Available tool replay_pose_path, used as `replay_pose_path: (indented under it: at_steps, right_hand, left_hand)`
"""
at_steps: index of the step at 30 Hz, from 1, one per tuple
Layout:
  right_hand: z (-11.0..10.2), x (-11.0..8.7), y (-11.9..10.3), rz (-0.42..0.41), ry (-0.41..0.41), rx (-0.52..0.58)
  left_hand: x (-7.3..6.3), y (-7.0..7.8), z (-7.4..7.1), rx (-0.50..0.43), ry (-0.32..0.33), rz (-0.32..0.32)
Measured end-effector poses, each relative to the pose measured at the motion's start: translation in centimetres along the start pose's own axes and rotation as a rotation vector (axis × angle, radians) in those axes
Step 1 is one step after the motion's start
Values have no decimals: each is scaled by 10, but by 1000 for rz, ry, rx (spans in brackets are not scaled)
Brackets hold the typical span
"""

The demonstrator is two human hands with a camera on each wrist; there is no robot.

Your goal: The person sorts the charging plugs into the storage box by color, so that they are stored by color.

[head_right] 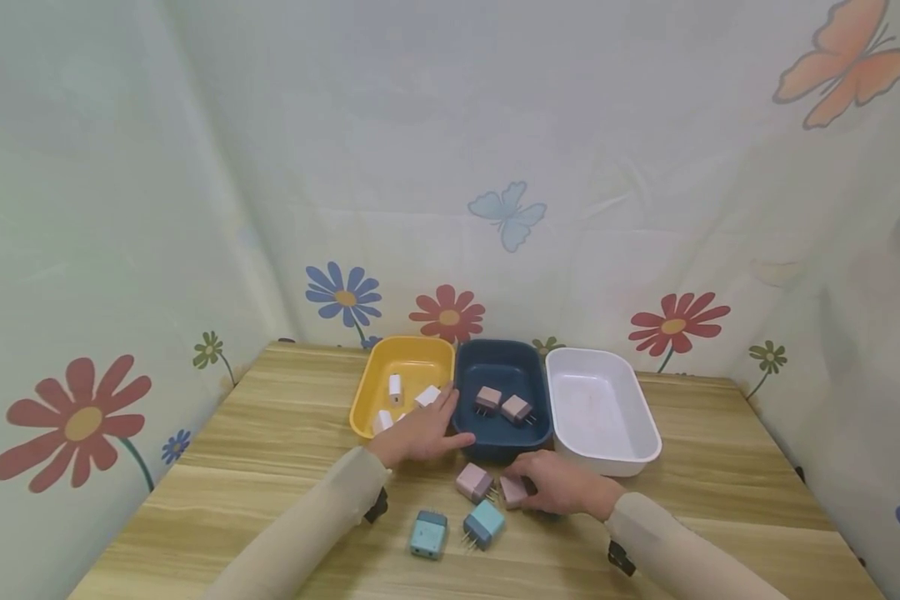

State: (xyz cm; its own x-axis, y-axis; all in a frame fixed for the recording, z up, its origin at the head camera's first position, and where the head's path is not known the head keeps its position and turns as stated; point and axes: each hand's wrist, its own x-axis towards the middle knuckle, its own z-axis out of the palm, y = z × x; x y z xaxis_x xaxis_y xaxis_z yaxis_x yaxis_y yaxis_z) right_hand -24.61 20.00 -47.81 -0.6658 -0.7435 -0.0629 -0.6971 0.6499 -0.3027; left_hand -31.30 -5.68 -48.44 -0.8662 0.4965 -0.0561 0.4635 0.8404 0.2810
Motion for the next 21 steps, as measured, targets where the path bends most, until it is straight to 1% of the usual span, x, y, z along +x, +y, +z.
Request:
replay_pose_path:
  at_steps: [7,11,21]
  right_hand:
    - [-2,-3,-3,-17,12,18]
    - [-6,-5,-6,-26,24,8]
    - [-17,-10,-13,-29,39,-13]
  left_hand:
    - [0,1,-1,-1,-9,-6]
    - [2,0,0,-1,-10,-1]
    - [2,1,0,9,-18,-5]
